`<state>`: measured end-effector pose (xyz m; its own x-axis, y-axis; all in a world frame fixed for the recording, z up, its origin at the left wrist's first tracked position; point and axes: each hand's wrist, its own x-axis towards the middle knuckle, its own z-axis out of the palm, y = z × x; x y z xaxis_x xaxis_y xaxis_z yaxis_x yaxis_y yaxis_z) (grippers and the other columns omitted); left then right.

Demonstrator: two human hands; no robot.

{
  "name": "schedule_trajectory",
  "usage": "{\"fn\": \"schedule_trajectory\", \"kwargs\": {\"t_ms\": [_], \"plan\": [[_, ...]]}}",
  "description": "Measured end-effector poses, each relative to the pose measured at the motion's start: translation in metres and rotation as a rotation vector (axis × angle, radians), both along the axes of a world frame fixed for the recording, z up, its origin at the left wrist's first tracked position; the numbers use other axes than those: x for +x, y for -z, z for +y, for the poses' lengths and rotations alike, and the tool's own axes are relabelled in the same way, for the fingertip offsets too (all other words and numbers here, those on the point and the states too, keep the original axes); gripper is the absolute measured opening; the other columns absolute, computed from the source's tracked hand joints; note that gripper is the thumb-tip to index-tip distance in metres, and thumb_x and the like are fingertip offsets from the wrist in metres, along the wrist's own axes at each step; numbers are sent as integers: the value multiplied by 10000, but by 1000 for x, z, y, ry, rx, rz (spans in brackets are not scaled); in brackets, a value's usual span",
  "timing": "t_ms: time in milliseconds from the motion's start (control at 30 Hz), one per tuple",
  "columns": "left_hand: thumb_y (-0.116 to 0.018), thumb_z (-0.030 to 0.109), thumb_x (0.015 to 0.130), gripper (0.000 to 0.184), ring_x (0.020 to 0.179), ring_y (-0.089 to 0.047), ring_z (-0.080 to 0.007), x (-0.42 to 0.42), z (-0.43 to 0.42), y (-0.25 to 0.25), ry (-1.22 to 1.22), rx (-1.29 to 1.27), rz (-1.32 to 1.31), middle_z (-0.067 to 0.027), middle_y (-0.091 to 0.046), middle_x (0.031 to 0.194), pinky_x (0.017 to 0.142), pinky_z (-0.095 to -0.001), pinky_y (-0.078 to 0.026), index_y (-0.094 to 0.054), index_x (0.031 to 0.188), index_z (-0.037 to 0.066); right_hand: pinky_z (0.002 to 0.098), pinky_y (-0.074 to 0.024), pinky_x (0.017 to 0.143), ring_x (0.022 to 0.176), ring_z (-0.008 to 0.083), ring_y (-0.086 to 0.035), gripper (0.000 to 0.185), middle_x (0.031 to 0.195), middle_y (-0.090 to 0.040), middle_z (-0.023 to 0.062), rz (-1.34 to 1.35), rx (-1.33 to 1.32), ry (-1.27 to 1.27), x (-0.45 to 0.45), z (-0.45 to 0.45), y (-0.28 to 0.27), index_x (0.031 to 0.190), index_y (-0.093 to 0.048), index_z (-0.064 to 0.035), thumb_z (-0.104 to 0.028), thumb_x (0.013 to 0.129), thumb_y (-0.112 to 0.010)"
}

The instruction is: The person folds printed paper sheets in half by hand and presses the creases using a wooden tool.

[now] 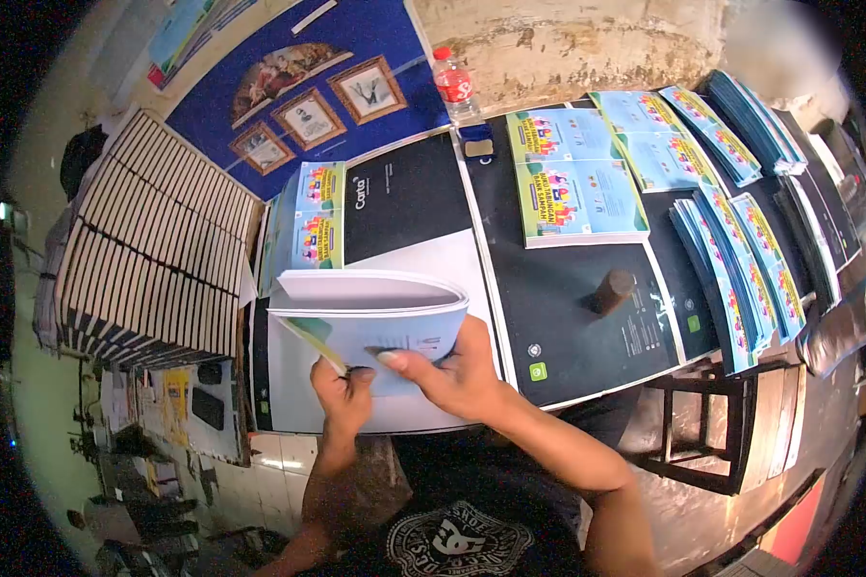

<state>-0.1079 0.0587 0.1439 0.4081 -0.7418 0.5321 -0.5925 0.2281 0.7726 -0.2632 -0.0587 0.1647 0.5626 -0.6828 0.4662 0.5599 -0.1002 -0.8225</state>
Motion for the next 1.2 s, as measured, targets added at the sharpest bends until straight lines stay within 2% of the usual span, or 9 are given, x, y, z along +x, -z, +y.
{"fn": "schedule_trajectory", "kwargs": {"t_ms": [100, 233, 333, 533, 667, 800, 900, 1033, 1200], "plan": [[-831, 169, 816, 371, 690, -678, -208, 11, 5, -14, -152, 76, -150, -125, -708, 819, 649, -313, -527, -657, 1079, -27, 371, -464, 1001, 1166, 215, -592, 653, 1265, -606, 165, -1, -45, 259, 8, -6, 1, 1392, -453, 45, -174, 869, -776], [-835, 150, 790, 297, 760, -701, -318, 20, -2, -53, -173, 219, -411, -154, -705, 840, 689, -376, -539, -650, 963, -4, 514, -363, 1112, 1360, 297, -435, 997, 1490, -406, 161, 86, 243, -74, -8, -15, 18, 1547, -252, -71, -744, 877, -557], [-888, 312, 718, 565, 868, -673, -356, 24, -6, -24, -65, 383, -574, -166, -687, 979, 759, -434, -520, -588, 1090, 10, 528, -400, 1078, 1350, 314, -456, 948, 1462, -445, 158, 105, 700, -134, -15, -20, 45, 1530, -297, -88, -760, 893, -502], [-797, 612, 725, 873, 1029, -627, -369, 6, -11, -21, 207, 447, -711, -192, -630, 1160, 884, -492, -463, -515, 1279, -2, 435, -482, 1028, 1229, 255, -569, 696, 1334, -570, 146, 197, 988, -272, -60, -31, 87, 1438, -399, -21, -427, 931, -650], [-804, 377, 812, 533, 889, -672, -373, 13, -23, -3, 78, 494, -612, -176, -689, 1000, 801, -476, -495, -585, 1166, 44, 294, -603, 805, 985, 178, -683, 527, 1175, -652, 158, 329, 904, -229, -77, -31, 83, 1325, -514, 33, -129, 871, -726], [-750, 274, 906, 366, 506, -564, -367, 35, -44, -4, 23, 445, -539, -165, -544, 556, 510, -416, -438, -559, 740, 9, 292, -595, 727, 831, 166, -700, 452, 1059, -695, 133, 486, 714, -289, -84, -39, 88, 1263, -574, 50, -163, 893, -721], [-757, 290, 901, 392, 489, -467, -366, 38, -48, -28, 73, 620, -477, -186, -503, 559, 496, -415, -386, -554, 738, -2, 258, -560, 646, 754, 128, -688, 364, 932, -723, 112, 562, 588, -343, -93, -40, 86, 1170, -649, 62, -167, 898, -727], [-729, 300, 933, 389, 483, -392, -141, 59, -56, -46, 282, 708, -341, -140, -406, 527, 481, -354, -345, -597, 764, -24, 278, -547, 708, 782, 121, -680, 342, 911, -729, 89, 435, 550, -387, -97, -36, 78, 1097, -689, 66, -167, 859, -760], [-669, 296, 980, 335, 624, -451, -47, 88, -55, -16, 433, 932, 142, 22, -588, 702, 556, -266, -385, -678, 919, -34, 322, -546, 853, 892, 155, -690, 431, 984, -728, 82, 382, 485, -447, -102, -30, 82, 1164, -665, 56, -156, 809, -789]]}}
